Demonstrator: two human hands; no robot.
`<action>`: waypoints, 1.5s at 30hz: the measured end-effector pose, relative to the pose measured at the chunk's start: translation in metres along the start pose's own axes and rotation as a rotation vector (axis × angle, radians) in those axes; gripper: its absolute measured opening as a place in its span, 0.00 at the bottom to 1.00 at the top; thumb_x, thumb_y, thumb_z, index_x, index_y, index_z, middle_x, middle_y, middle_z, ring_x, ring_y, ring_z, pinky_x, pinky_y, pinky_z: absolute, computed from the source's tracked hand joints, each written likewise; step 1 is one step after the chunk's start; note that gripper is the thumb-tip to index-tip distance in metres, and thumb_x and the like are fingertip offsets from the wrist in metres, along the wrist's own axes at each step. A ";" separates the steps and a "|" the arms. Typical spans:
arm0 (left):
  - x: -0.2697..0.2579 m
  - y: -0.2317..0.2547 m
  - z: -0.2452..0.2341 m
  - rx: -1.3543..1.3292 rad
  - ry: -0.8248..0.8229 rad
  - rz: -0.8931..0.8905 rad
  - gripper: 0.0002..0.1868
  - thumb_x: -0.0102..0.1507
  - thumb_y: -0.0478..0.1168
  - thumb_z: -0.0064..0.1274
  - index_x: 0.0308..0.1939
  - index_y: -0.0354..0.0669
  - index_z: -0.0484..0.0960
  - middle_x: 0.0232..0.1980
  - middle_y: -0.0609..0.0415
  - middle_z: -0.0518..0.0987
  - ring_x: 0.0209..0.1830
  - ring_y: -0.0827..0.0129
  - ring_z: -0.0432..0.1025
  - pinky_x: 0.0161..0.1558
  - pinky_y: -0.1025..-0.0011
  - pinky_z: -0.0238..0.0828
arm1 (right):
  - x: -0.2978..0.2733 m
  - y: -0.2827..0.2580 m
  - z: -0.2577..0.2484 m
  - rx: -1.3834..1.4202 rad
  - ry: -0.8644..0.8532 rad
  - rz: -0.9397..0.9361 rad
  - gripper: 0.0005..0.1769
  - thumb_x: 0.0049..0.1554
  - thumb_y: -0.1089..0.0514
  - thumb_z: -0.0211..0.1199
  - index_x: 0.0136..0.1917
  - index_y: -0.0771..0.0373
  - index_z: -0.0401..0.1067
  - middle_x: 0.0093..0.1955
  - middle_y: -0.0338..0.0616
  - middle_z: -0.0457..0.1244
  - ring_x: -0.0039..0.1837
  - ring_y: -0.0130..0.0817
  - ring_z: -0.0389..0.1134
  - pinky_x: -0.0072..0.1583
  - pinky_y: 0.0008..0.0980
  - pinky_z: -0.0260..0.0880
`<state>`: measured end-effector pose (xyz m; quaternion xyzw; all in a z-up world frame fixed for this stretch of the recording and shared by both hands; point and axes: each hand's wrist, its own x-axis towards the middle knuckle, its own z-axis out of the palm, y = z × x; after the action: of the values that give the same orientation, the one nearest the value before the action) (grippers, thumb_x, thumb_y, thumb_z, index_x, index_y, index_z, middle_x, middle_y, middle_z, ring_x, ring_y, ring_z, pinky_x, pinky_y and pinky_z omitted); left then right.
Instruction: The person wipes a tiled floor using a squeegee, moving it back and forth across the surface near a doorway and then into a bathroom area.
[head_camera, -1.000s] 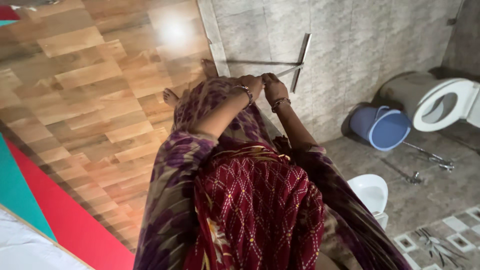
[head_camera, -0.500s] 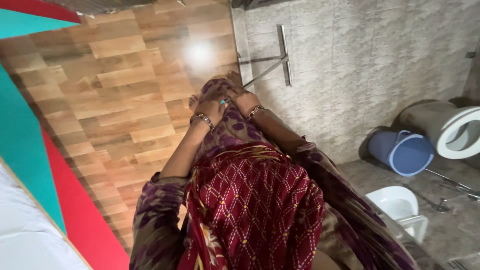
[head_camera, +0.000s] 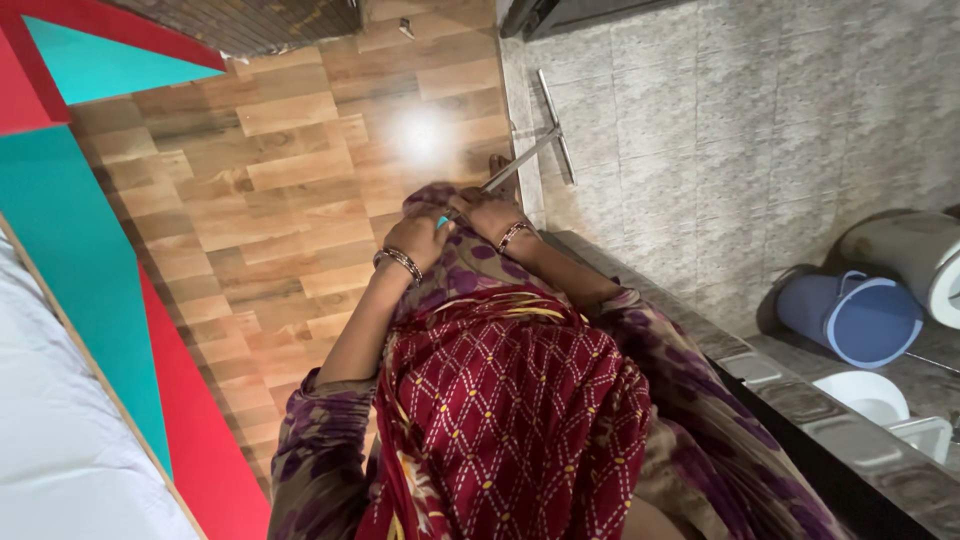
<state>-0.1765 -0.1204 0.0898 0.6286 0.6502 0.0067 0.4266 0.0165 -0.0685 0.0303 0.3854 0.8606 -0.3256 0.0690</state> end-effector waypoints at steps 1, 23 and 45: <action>0.001 0.001 0.000 -0.008 0.068 0.094 0.19 0.68 0.54 0.45 0.51 0.48 0.84 0.41 0.38 0.83 0.42 0.43 0.78 0.45 0.48 0.74 | 0.000 0.001 0.000 -0.022 -0.014 0.012 0.14 0.63 0.55 0.53 0.62 0.55 0.67 0.64 0.49 0.63 0.59 0.50 0.70 0.54 0.48 0.73; 0.246 0.210 0.161 -0.102 -0.209 0.230 0.23 0.71 0.53 0.42 0.57 0.39 0.75 0.39 0.39 0.82 0.42 0.45 0.77 0.44 0.49 0.74 | -0.101 0.274 -0.079 -0.169 -0.021 0.408 0.17 0.57 0.66 0.55 0.58 0.52 0.71 0.61 0.44 0.66 0.56 0.47 0.72 0.50 0.45 0.75; 0.253 0.231 0.160 -0.083 -0.226 0.067 0.21 0.71 0.51 0.41 0.63 0.45 0.71 0.47 0.37 0.82 0.46 0.45 0.78 0.46 0.50 0.75 | -0.097 0.308 -0.072 -0.068 0.110 0.383 0.18 0.56 0.69 0.55 0.55 0.53 0.74 0.63 0.40 0.66 0.69 0.42 0.66 0.62 0.41 0.73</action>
<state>0.1397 0.0520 -0.0240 0.6287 0.5755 -0.0230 0.5225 0.3109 0.0669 -0.0341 0.5566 0.7847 -0.2556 0.0954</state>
